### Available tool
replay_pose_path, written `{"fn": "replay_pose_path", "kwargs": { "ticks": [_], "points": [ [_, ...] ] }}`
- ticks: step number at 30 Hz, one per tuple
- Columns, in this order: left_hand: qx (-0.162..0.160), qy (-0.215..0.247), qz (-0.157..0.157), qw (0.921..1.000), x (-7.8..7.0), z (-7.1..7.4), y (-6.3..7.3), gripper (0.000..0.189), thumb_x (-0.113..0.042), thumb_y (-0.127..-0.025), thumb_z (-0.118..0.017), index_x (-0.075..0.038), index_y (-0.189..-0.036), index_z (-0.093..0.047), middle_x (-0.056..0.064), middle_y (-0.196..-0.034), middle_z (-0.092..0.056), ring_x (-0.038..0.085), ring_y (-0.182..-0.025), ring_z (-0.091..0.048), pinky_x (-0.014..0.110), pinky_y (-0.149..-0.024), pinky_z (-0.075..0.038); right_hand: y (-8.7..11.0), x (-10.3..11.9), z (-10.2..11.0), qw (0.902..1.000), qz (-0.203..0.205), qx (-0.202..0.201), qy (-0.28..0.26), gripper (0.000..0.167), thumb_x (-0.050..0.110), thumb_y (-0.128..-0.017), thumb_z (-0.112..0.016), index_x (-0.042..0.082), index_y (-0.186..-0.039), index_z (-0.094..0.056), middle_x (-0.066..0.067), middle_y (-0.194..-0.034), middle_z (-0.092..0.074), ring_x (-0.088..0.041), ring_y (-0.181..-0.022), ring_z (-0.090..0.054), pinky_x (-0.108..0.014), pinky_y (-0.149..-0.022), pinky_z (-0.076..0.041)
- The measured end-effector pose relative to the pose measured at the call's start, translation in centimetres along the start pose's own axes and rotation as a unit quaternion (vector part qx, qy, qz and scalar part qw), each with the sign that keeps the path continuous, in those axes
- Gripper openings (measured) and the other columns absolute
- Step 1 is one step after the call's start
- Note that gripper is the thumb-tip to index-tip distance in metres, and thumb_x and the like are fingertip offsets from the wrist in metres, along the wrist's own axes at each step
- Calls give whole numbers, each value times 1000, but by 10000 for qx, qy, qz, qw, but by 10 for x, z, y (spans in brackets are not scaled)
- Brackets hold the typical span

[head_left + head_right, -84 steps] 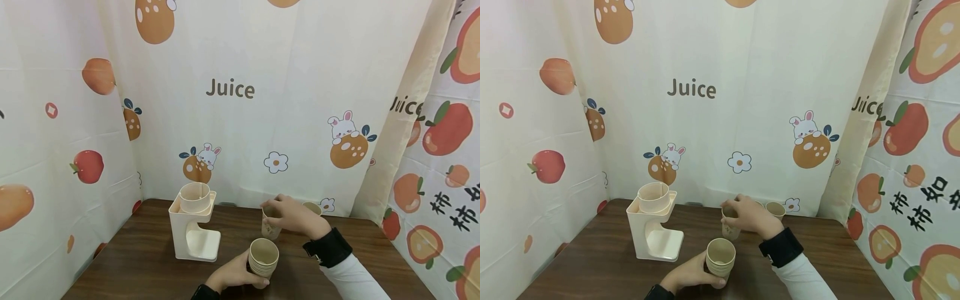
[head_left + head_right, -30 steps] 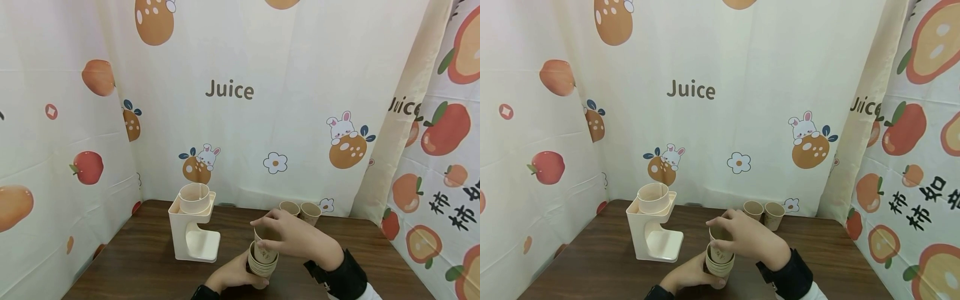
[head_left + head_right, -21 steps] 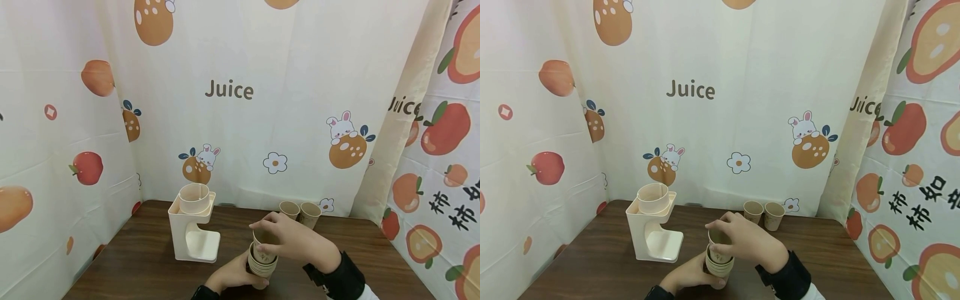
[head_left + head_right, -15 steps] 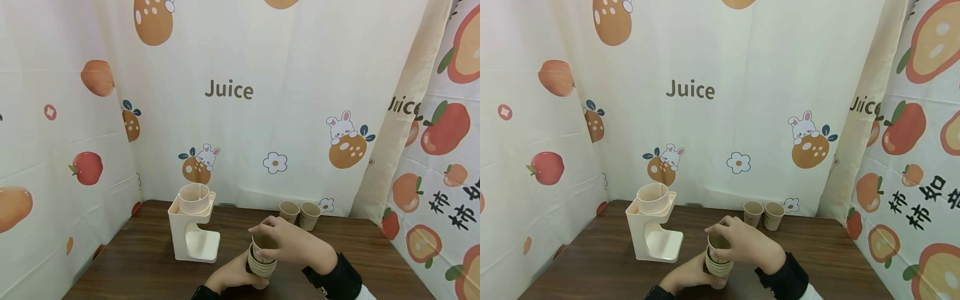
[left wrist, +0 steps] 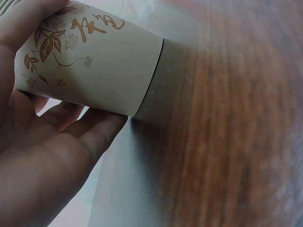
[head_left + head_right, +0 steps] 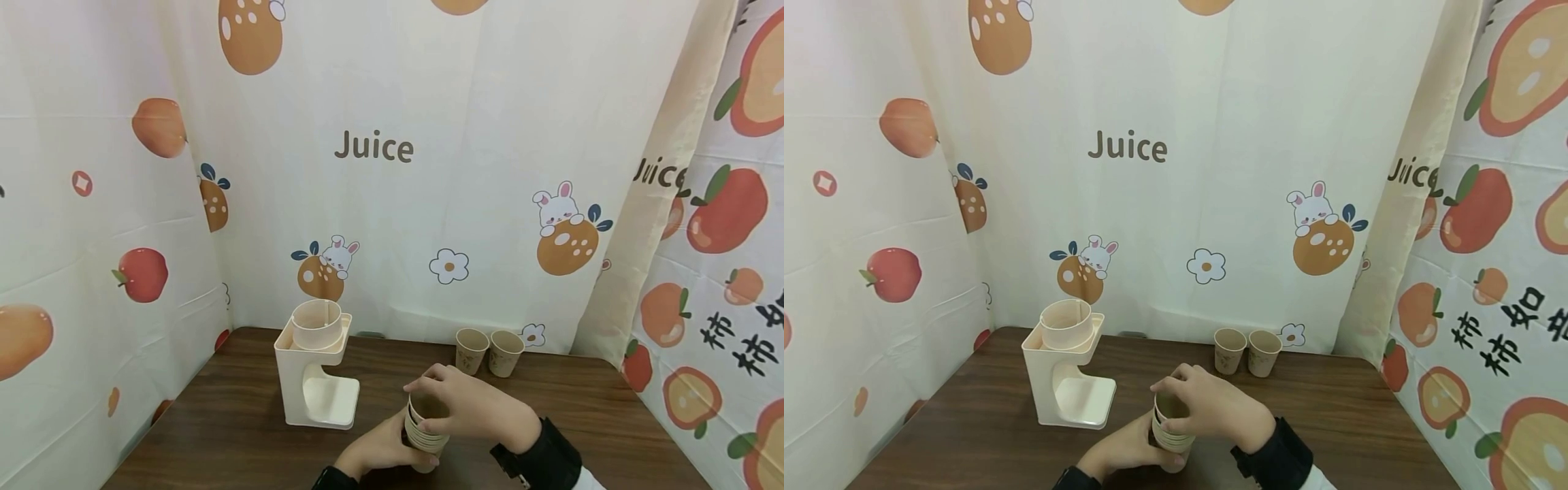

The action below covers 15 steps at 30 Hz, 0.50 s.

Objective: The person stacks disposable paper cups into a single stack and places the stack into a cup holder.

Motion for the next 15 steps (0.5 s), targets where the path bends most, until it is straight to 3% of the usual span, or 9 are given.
{"fn": "replay_pose_path", "kwargs": {
  "ticks": [7,15],
  "points": [
    [31,77,123,9999,1,0,1,73,-17,-86,-79,-18,-145,-37,-2,-126,-59,15,-111,-61,30,-96,-45,0,-4,-9,9997,-58,201,-138,44,40,-93,-73,28,-134,-62,6,-122,-55,-9,-110,-54,-31,-90,-49],
    [79,74,30,9999,0,-2,1,70,-17,-86,-78,-20,-145,-39,-1,-129,-59,14,-114,-60,30,-97,-45,0,-6,-15,9997,-23,230,-125,46,43,-92,-73,27,-133,-62,4,-122,-56,-10,-110,-52,-31,-89,-49]
  ]
}}
Point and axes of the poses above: each hand's wrist, its own y-axis away from the middle knuckle, its own z-axis out of the back of the hand, x = y × z, the point moved 8 cm from there along -y, towards the middle knuckle
